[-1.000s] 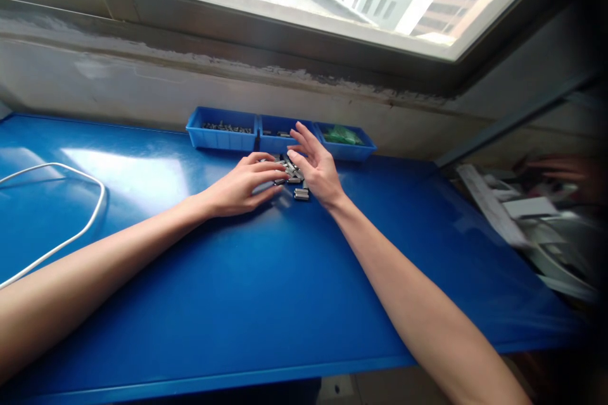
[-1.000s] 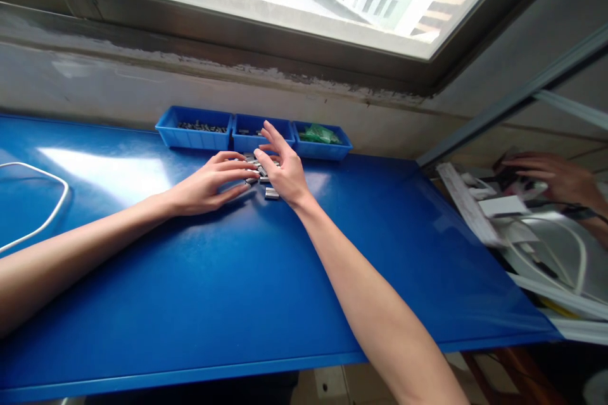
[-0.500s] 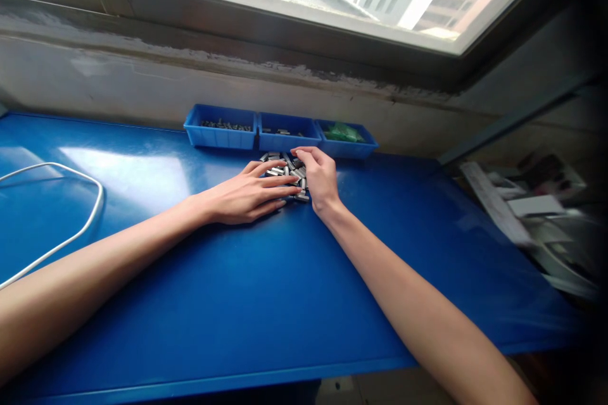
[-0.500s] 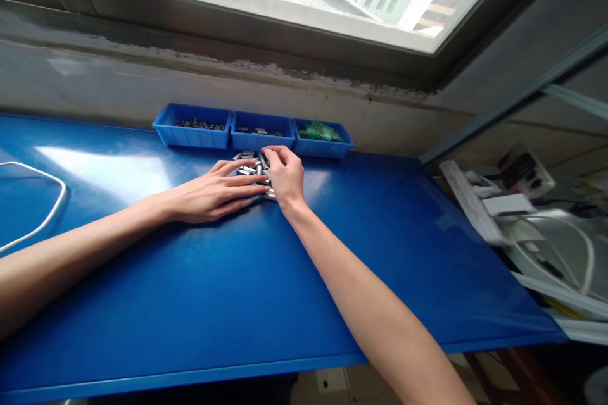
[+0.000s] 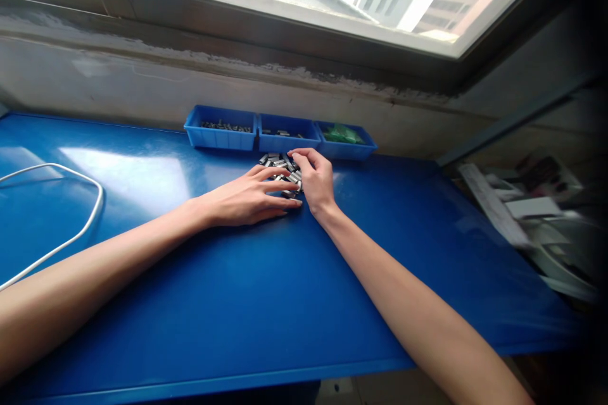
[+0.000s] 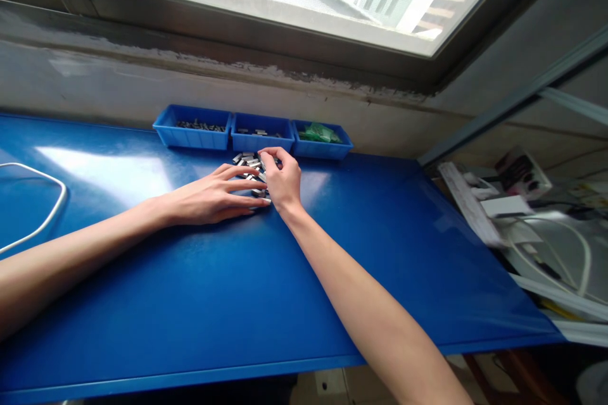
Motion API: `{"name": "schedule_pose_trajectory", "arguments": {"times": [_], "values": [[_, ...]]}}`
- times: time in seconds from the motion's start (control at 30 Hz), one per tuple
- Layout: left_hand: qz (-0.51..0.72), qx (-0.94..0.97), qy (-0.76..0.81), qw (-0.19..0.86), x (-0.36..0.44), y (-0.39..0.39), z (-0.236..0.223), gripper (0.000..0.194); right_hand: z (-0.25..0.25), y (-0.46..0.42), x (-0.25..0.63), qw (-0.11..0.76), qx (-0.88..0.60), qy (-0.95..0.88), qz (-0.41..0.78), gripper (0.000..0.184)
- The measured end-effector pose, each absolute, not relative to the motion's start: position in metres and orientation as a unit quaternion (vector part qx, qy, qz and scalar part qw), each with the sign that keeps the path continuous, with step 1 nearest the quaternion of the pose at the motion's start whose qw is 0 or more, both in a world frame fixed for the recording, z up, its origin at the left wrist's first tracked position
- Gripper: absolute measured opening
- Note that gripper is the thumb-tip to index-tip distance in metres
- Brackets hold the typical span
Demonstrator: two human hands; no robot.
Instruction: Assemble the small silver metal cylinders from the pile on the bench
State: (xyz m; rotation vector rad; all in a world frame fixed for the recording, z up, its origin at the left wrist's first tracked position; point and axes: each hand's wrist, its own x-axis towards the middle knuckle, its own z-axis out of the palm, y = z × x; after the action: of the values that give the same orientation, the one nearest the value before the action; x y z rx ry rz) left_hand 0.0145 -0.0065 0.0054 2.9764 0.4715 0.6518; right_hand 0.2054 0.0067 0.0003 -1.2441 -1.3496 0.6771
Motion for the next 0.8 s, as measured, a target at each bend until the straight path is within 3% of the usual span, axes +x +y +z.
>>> {"name": "schedule_pose_trajectory", "arguments": {"times": [0.23,0.5,0.67,0.8], "values": [[0.262,0.951,0.162,-0.005,0.015,-0.004,0.003,0.027,-0.003,0.009,0.208,0.569,-0.523,-0.564,0.292,0.022],[0.337,0.913,0.227,0.031,0.012,-0.002,-0.006,0.023,-0.002,0.009,0.21,0.572,-0.515,-0.569,0.291,0.021],[0.435,0.819,0.312,0.209,0.011,0.004,-0.001,0.016,0.002,0.004,0.212,0.56,-0.5,-0.616,0.238,0.02],[0.496,0.683,0.347,0.408,0.007,0.011,0.004,0.034,0.007,-0.002,0.211,0.512,-0.457,-0.7,0.2,0.02]]}}
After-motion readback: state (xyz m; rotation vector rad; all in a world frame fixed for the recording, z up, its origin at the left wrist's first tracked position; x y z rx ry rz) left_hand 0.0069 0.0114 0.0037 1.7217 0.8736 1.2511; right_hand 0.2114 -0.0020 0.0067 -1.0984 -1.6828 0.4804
